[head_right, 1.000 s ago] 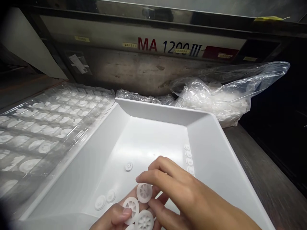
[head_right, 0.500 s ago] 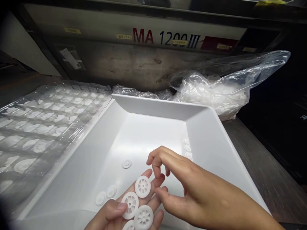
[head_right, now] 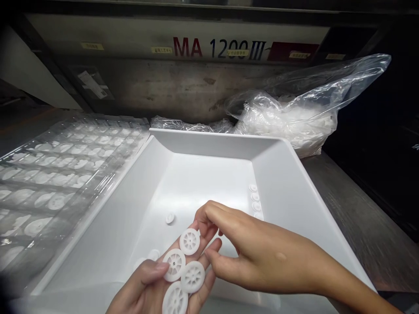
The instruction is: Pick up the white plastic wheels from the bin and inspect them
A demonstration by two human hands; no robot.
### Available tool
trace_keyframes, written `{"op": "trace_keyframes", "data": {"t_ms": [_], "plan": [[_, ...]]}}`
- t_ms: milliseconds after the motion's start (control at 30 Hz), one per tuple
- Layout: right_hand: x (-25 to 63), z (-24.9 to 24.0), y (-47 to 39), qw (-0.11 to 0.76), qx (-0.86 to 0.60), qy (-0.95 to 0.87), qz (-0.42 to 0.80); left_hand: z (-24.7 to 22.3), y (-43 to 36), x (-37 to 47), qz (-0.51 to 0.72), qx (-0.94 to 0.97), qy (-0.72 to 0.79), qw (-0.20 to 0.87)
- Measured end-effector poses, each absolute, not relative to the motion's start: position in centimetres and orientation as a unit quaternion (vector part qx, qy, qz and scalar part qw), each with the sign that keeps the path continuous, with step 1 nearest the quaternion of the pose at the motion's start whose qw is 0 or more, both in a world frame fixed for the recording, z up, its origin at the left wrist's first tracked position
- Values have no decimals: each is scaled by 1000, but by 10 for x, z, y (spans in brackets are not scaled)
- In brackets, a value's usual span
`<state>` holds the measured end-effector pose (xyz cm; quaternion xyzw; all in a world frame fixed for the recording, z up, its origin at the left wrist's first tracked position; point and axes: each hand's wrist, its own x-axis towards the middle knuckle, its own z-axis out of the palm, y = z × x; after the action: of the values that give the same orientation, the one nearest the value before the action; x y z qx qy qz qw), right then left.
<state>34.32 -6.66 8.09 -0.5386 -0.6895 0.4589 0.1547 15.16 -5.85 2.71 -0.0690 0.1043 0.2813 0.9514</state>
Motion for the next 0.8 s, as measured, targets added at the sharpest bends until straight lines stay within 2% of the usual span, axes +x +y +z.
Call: {"op": "trace_keyframes", "data": {"t_ms": [267, 467, 800], "plan": [[339, 75, -60, 153, -537, -707, 434, 43, -58, 155, 305, -50, 195, 931], [344, 65, -59, 185, -502, -719, 444, 35, -59, 157, 320, 16, 173, 932], [351, 55, -50, 163, -514, -722, 433, 41, -63, 154, 327, 47, 185, 926]]}}
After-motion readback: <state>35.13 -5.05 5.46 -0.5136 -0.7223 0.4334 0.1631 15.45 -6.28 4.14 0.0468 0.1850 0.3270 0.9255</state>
